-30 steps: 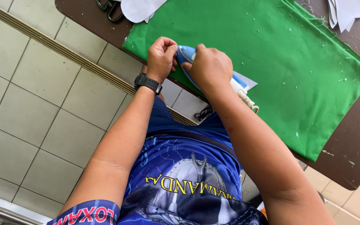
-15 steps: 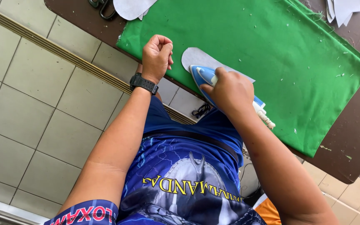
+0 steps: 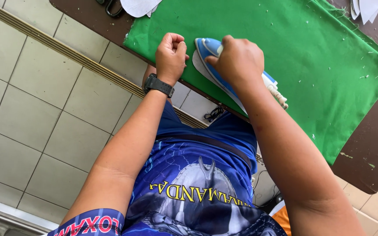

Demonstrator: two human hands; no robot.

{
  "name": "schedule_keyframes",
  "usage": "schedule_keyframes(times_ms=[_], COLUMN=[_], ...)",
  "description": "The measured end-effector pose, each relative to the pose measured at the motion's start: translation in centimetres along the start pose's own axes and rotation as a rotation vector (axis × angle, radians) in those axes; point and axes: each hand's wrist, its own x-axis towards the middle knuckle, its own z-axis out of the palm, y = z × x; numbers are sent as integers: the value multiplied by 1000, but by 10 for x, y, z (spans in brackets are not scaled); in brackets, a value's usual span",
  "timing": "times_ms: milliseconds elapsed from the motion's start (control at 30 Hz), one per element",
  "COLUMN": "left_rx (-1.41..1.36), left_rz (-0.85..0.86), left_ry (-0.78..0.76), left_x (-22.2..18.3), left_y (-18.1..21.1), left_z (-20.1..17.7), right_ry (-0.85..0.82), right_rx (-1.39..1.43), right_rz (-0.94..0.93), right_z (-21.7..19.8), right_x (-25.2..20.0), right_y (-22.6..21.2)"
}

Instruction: The person is ironing small white fabric pattern pieces onto a larger green fabric sheet on a work table.

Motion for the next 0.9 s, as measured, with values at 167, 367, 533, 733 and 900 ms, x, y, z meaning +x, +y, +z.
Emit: schedule_keyframes(times_ms=[167, 367, 533, 733, 900], left_rx=[404, 712, 853, 1083, 1153], left_rz=[611, 814, 858, 672, 514], left_ry=[-11, -89, -186, -447, -547], left_x=[-47, -89, -101, -109, -110], left_y=[8, -7, -21, -7, 4], left_z=[5, 30, 61, 75, 75], right_ry=[12, -84, -162, -148, -140], right_rx=[34, 114, 70, 70, 66], right_rz=[15, 20, 117, 161, 175], right_z=[0, -10, -17, -16, -11], right_x=[-5, -58, -85, -92, -90], right_y=[4, 35, 61, 80, 85])
